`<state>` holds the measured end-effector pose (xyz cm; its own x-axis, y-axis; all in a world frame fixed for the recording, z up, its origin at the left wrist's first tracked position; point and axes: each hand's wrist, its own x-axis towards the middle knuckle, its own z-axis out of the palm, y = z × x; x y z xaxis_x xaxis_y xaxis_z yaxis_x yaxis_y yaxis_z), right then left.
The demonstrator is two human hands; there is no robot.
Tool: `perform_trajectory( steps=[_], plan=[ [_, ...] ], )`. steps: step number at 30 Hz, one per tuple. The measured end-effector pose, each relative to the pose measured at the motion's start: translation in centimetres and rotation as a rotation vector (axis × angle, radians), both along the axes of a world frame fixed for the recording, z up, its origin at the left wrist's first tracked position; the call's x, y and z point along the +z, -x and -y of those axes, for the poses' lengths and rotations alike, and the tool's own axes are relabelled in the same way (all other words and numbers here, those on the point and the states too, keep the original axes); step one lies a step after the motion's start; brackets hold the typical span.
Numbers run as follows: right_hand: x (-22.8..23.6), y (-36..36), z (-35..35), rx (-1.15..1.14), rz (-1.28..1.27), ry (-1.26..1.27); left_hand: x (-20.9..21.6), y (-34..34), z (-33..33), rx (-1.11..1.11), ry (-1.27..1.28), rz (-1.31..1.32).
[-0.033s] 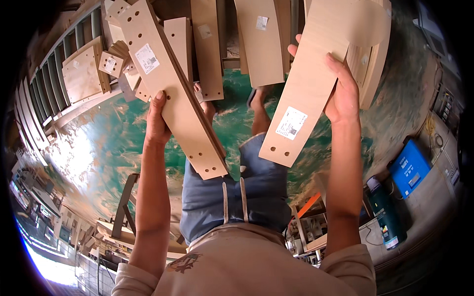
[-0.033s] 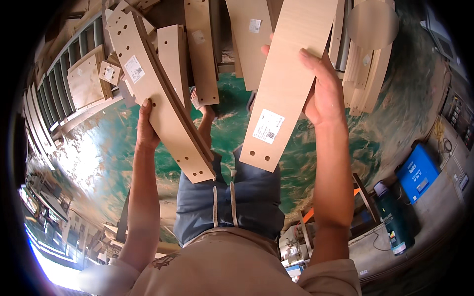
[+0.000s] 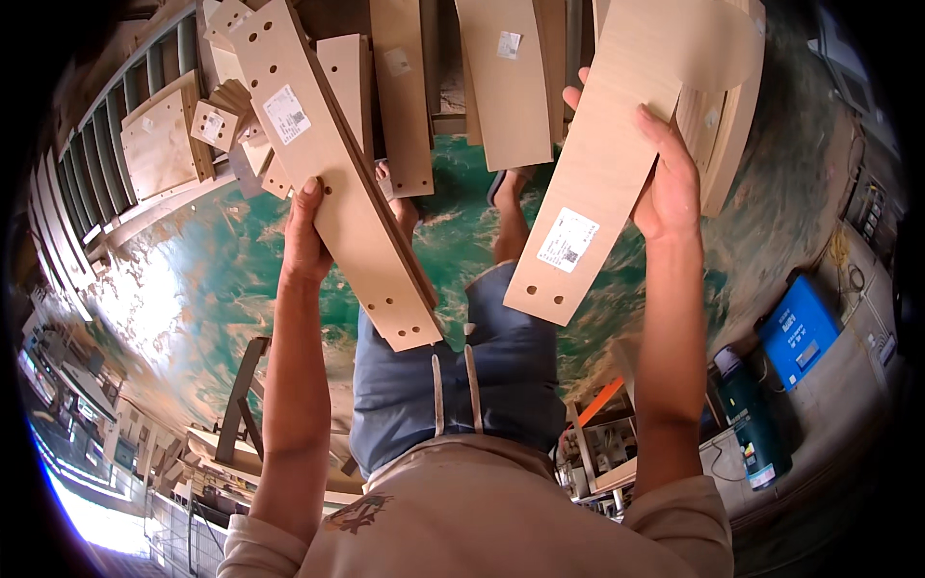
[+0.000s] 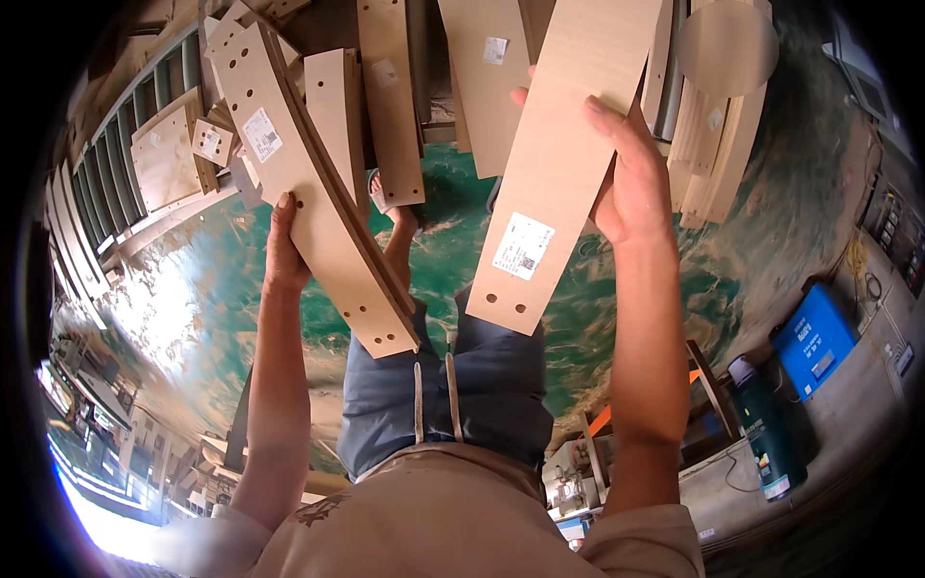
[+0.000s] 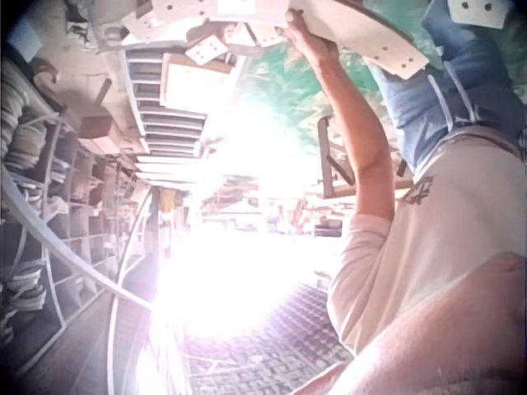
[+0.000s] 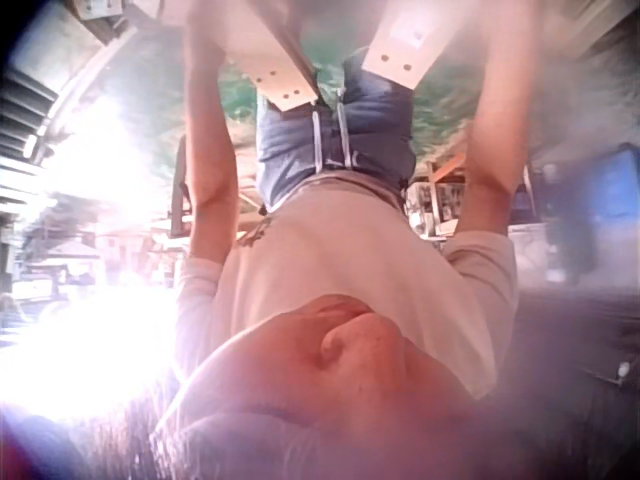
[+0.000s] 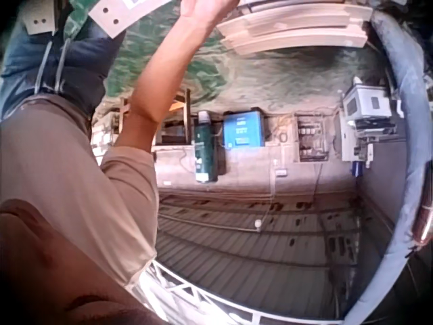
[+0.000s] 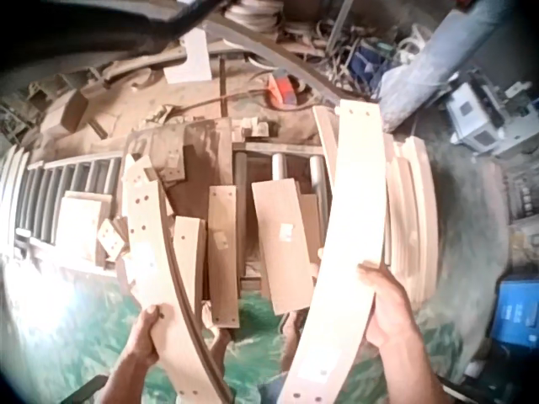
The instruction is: The person picks up wooden planks one by one and feeds them into a woodworking machine.
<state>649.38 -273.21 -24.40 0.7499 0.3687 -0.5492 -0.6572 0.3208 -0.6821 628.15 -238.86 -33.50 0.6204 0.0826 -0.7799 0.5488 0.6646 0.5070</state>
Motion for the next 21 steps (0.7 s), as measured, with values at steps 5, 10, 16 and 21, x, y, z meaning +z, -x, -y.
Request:
perform_trajectory(
  steps=[5,10,16,21],
  plan=[
    [-4.7,-1.4,10.2,-0.094,-0.179,0.056,-0.2,-2.2,5.7,0.01,-0.055,-0.025],
    [-10.4,-2.6,16.5,-0.252,0.116,0.697,-2.4,-3.1,12.2,0.073,-0.034,-0.076],
    [-14.9,-4.3,30.7,0.155,0.25,1.407,-2.6,-9.1,24.1,0.02,0.129,-0.112],
    [-21.3,-10.5,38.7,0.177,0.555,1.649,-4.4,-13.2,30.6,-0.037,0.152,-0.184]
  ],
)
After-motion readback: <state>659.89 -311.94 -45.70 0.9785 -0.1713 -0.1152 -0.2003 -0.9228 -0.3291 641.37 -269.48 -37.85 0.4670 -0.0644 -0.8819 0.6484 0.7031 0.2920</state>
